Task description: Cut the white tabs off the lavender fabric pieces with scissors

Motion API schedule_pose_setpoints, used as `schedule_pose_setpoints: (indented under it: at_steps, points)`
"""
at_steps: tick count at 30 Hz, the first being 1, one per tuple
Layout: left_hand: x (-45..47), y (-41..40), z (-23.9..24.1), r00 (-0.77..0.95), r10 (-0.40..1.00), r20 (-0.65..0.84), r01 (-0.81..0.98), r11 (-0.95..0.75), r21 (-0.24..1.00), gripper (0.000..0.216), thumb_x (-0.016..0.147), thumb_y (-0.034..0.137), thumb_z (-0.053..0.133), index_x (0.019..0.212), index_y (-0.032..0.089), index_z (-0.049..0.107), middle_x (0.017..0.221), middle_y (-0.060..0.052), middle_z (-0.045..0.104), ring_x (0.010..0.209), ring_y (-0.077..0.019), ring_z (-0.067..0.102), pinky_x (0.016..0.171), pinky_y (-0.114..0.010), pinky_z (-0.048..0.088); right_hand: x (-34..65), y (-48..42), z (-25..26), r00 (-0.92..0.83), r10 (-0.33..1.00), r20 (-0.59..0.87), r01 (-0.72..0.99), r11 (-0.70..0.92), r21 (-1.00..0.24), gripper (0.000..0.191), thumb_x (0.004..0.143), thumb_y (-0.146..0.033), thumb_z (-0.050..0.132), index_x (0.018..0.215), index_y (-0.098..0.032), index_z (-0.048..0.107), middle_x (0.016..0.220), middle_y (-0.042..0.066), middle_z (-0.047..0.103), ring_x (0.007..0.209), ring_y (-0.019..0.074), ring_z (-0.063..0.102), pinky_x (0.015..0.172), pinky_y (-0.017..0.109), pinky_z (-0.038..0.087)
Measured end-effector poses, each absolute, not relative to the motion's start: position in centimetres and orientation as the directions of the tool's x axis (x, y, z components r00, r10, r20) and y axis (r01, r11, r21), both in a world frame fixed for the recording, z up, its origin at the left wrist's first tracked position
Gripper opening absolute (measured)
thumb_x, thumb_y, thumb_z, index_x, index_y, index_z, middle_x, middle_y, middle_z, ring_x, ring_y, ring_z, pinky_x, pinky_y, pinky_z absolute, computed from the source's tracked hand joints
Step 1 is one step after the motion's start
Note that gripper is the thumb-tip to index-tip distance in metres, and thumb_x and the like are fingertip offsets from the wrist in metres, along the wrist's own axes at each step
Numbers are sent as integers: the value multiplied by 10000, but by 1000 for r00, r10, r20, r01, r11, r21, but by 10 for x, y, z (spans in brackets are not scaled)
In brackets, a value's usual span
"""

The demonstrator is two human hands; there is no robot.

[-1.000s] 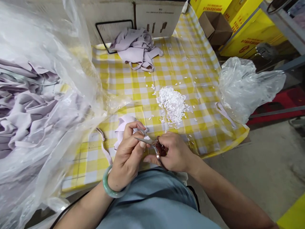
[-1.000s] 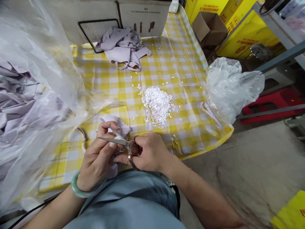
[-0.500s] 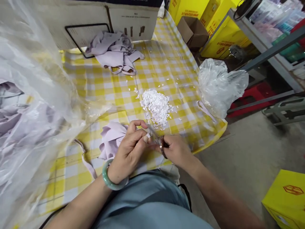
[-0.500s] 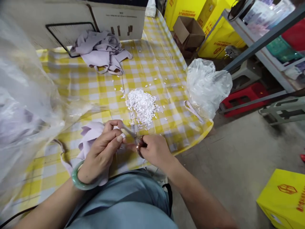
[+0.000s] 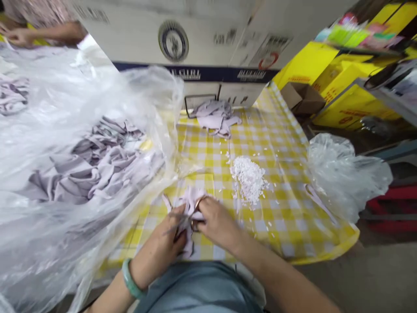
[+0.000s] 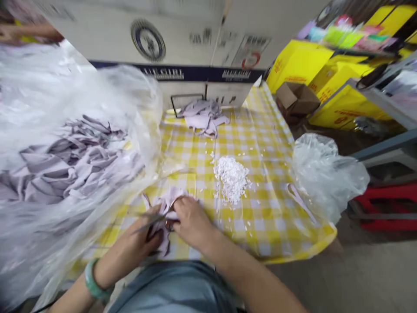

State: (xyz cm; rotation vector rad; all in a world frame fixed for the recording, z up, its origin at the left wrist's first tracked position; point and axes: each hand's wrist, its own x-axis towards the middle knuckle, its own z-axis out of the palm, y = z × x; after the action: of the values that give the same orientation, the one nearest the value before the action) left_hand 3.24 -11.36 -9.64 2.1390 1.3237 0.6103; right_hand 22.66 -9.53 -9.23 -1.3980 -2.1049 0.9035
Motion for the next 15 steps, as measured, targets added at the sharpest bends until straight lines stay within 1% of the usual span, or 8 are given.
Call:
schedule_pose_setpoints:
  at_steps: [2,4,6,7,9,11,13,15]
  points:
    - [42,-97,-79,410,906,101,589,-348,729,359,776,82,492,1072,236,624,993,-62,692,916,-230,672,782,-339,568,221,-88,-85,-328,945,21,589,222,-777,241,672,-73,679,838,-206,565,893,49,673,859,212,640,772,323,528]
    - [54,-69,-53,354,923,154,556,-340,758,246,784,90,487,938,218,629,846,-33,662,771,-198,637,678,-298,530,226,-70,-67,-210,976,61,502,162,-849,229,666,-85,645,834,-214,557,824,6,653,744,168,622,659,265,510]
    - [68,-28,-22,253,916,312,514,-400,758,157,790,117,515,865,204,623,770,-8,619,693,-168,582,630,-269,481,235,-38,-37,-90,987,136,428,161,-889,185,686,-135,632,833,-217,555,762,-20,638,646,140,590,572,234,475]
    - [76,-4,-7,202,889,412,482,-456,748,140,781,125,538,864,199,625,782,-4,614,709,-164,575,654,-267,479,240,-17,-20,-44,981,187,414,189,-891,163,698,-170,636,833,-216,557,746,-23,636,625,136,578,556,230,464]
    - [92,47,17,87,843,532,433,-512,742,200,755,113,552,919,186,640,869,-24,629,826,-186,598,782,-309,504,250,34,16,43,957,288,446,240,-862,163,694,-224,660,821,-213,557,736,-17,639,639,148,577,574,244,458]
    - [106,90,30,19,832,555,438,-506,743,284,740,89,555,996,163,653,955,-63,610,967,-235,598,935,-400,483,259,85,42,138,925,353,516,237,-823,170,700,-256,675,801,-212,545,756,0,647,703,169,592,661,275,467]
    - [115,114,30,-20,831,556,432,-494,754,380,730,77,577,1101,130,637,1134,-125,573,1173,-295,542,1080,-483,392,268,121,51,195,909,369,530,219,-819,205,726,-312,681,838,-208,544,869,39,673,820,196,609,758,306,469]
    - [120,113,19,-12,838,546,411,-493,767,434,769,126,613,1203,115,600,1296,-162,515,1316,-321,454,1148,-508,321,275,133,40,217,914,342,522,188,-832,206,770,-368,645,837,-199,548,910,70,678,882,214,618,786,320,468]
